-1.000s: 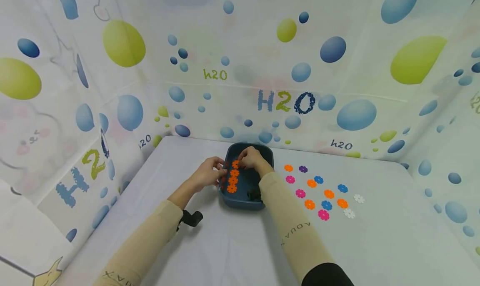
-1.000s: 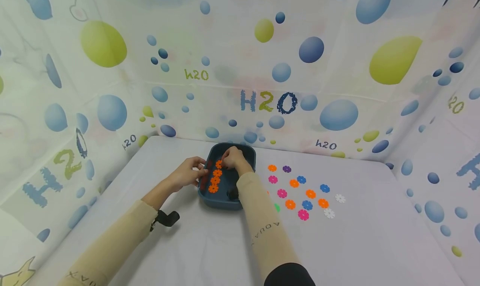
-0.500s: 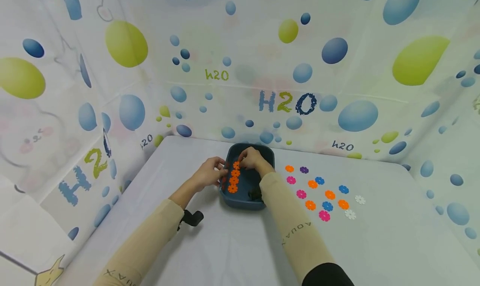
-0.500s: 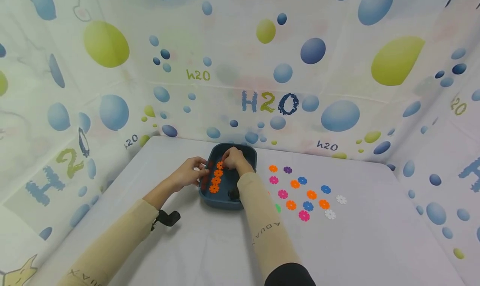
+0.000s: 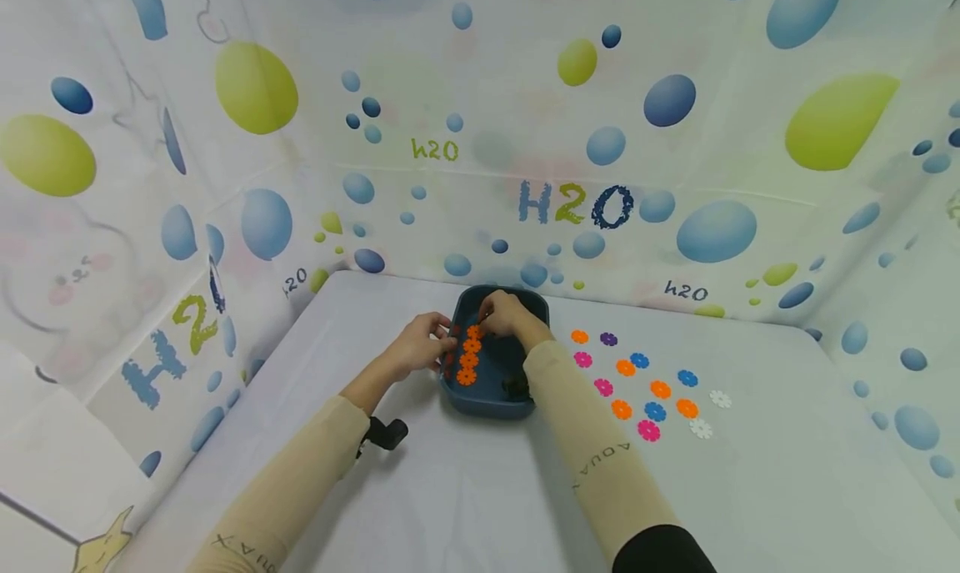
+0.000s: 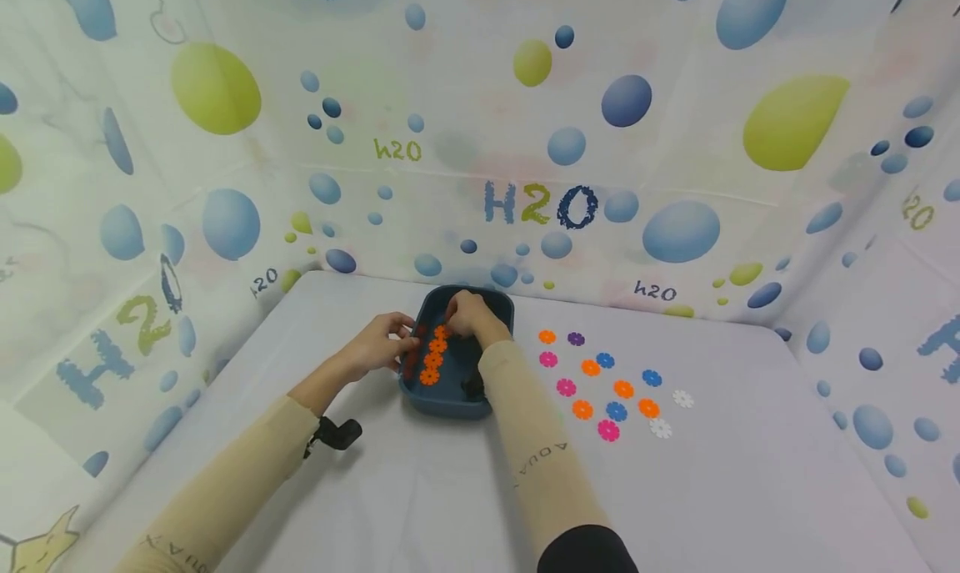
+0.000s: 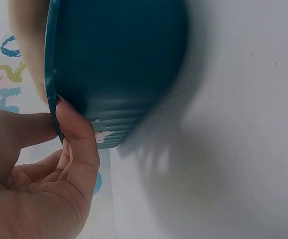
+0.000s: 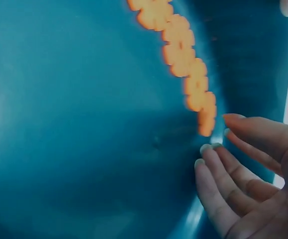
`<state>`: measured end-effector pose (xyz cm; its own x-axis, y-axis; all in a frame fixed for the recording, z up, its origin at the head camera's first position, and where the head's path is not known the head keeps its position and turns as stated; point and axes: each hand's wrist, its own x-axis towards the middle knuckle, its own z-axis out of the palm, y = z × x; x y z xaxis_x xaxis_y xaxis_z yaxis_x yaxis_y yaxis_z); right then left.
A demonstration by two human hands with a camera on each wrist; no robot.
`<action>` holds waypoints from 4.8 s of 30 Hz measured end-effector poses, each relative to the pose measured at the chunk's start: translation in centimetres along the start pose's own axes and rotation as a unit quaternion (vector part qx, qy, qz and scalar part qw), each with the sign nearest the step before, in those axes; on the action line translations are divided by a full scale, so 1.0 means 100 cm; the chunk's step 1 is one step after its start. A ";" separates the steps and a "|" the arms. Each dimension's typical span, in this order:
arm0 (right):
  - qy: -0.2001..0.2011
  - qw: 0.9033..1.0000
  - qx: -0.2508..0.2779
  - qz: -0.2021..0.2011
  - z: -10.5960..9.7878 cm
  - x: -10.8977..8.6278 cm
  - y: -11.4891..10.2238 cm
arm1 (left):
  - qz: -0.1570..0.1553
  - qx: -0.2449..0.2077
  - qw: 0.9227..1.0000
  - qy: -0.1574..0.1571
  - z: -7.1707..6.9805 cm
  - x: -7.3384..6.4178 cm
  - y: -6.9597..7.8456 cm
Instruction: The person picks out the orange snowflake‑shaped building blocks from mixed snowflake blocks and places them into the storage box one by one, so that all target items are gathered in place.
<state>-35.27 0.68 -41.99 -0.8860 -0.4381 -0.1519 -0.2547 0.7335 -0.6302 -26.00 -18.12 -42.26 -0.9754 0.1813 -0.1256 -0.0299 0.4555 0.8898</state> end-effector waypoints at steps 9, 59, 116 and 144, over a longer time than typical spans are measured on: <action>-0.025 0.995 -0.077 -0.060 -0.033 -0.012 -0.018 | 0.002 0.015 1.000 -0.001 -0.003 0.002 0.006; 0.055 0.997 -0.055 -0.017 -0.120 -0.211 0.146 | 0.010 0.023 1.000 0.000 0.000 0.003 0.002; 0.105 0.992 -0.011 0.065 -0.107 -0.241 0.213 | 0.003 0.025 1.000 -0.004 0.000 0.001 0.005; 0.095 0.992 0.050 -0.071 -0.096 -0.187 0.116 | 0.004 0.013 1.000 -0.004 0.000 0.001 0.004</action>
<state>-25.40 22.31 -39.14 -0.9039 -0.4195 0.0841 -0.3504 0.6129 -0.7082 -26.15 -17.91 -41.88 -0.9738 0.1921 -0.1214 -0.0159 0.4755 0.8796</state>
